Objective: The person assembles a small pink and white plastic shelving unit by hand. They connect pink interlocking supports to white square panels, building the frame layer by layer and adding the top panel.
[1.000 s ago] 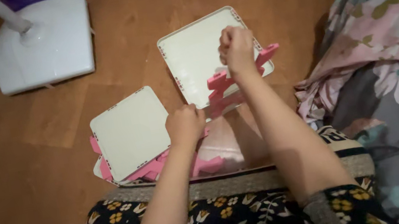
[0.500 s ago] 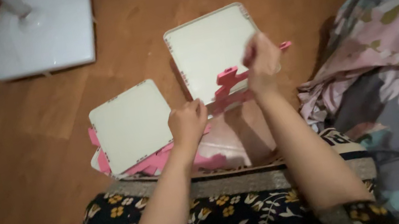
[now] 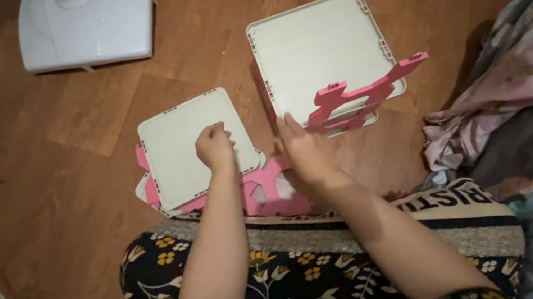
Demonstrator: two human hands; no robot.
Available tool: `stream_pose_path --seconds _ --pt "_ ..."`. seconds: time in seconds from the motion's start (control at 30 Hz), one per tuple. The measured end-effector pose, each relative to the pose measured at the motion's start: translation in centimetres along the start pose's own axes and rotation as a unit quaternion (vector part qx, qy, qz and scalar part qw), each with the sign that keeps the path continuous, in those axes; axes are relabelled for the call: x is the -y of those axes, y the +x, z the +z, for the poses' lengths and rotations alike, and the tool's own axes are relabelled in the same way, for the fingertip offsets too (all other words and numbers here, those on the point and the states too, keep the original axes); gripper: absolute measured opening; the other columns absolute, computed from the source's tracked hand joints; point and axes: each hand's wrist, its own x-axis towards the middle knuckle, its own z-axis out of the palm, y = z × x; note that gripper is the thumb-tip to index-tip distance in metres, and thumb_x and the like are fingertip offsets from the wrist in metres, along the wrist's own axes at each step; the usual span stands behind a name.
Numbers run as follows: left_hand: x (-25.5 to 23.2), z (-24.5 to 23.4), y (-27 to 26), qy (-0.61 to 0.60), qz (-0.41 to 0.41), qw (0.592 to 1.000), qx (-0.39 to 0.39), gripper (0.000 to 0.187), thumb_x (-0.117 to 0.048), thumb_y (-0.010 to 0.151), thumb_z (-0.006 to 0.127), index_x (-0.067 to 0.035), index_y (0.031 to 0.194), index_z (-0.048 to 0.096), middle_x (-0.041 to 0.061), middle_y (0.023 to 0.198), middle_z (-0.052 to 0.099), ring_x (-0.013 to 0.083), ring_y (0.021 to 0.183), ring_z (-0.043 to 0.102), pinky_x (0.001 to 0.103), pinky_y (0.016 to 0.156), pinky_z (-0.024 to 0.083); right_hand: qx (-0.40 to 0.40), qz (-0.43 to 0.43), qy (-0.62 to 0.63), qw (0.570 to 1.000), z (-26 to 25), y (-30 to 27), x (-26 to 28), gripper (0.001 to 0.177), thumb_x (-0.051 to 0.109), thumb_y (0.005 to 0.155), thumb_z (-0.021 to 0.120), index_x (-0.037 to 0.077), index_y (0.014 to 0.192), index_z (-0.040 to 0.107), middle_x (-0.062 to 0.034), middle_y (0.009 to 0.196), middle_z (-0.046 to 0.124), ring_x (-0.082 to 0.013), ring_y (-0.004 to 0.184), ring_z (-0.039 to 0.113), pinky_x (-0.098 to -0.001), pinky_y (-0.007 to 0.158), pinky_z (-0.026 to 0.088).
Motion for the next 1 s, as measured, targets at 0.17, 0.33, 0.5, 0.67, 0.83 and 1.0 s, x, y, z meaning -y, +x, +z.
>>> stream_pose_path --seconds 0.17,0.33,0.5,0.67,0.83,1.0 --pt "2.3 -0.3 1.8 -0.014 -0.048 0.997 -0.054 0.018 -0.019 0.089 0.067 -0.004 0.093 0.076 0.009 0.077 0.074 0.0176 0.058 0.065 0.032 0.051 0.052 -0.066 -0.027 0.008 0.997 -1.5 0.4 -0.4 0.024 0.014 0.089 0.063 0.005 0.110 0.068 -0.0188 0.115 0.072 -0.0408 0.083 0.072 -0.0505 0.072 0.057" --pt "2.7 -2.0 2.8 0.175 -0.007 0.964 -0.200 0.023 -0.021 0.086 0.067 -0.009 0.102 0.078 0.013 0.101 0.076 0.0309 0.092 0.070 0.043 0.083 0.054 0.000 0.119 -0.067 0.991 -3.2 0.5 -1.4 0.014 0.016 0.083 0.067 0.006 0.093 0.069 -0.0205 0.095 0.073 -0.0417 0.085 0.072 -0.0520 0.073 0.057" --pt "-0.1 -4.0 0.3 0.188 -0.169 0.931 -0.262 0.047 -0.024 0.081 0.070 -0.007 0.124 0.062 0.016 0.131 0.058 0.0372 0.120 0.057 0.054 0.091 0.051 -0.032 0.156 -0.150 0.976 -4.8 -0.2 -4.7 0.014 0.009 0.086 0.063 0.005 0.097 0.071 -0.0180 0.100 0.072 -0.0408 0.088 0.072 -0.0522 0.072 0.057" --pt "-3.1 -4.8 -2.3 0.189 -0.257 0.893 -0.317 0.060 -0.028 0.081 0.073 0.001 0.128 0.051 0.021 0.141 0.046 0.0417 0.127 0.052 0.052 0.103 0.047 -0.108 0.118 -0.087 0.983 -3.7 0.1 -5.8 0.017 0.010 0.088 0.061 0.006 0.102 0.069 -0.0171 0.103 0.068 -0.0408 0.084 0.071 -0.0522 0.068 0.056" --pt "-4.0 -5.0 -2.9 0.134 -0.341 0.861 -0.353 0.071 -0.030 0.082 0.073 -0.001 0.136 0.038 0.022 0.143 0.040 0.0416 0.127 0.051 0.050 0.105 0.046 -0.104 0.109 -0.061 0.987 -2.6 0.8 -6.0 0.012 0.017 0.095 0.060 0.007 0.097 0.068 -0.0160 0.100 0.067 -0.0394 0.085 0.070 -0.0524 0.070 0.055" --pt "-3.5 -5.3 -2.1 0.056 -0.389 0.830 -0.396 0.065 -0.022 0.084 0.070 -0.001 0.135 0.036 0.027 0.137 0.048 0.0435 0.119 0.058 0.049 0.099 0.052 -0.082 0.095 -0.027 0.992 -2.9 0.7 -7.9 0.012 0.012 0.093 0.058 0.010 0.096 0.070 -0.0143 0.101 0.069 -0.0379 0.092 0.068 -0.0503 0.075 0.054"
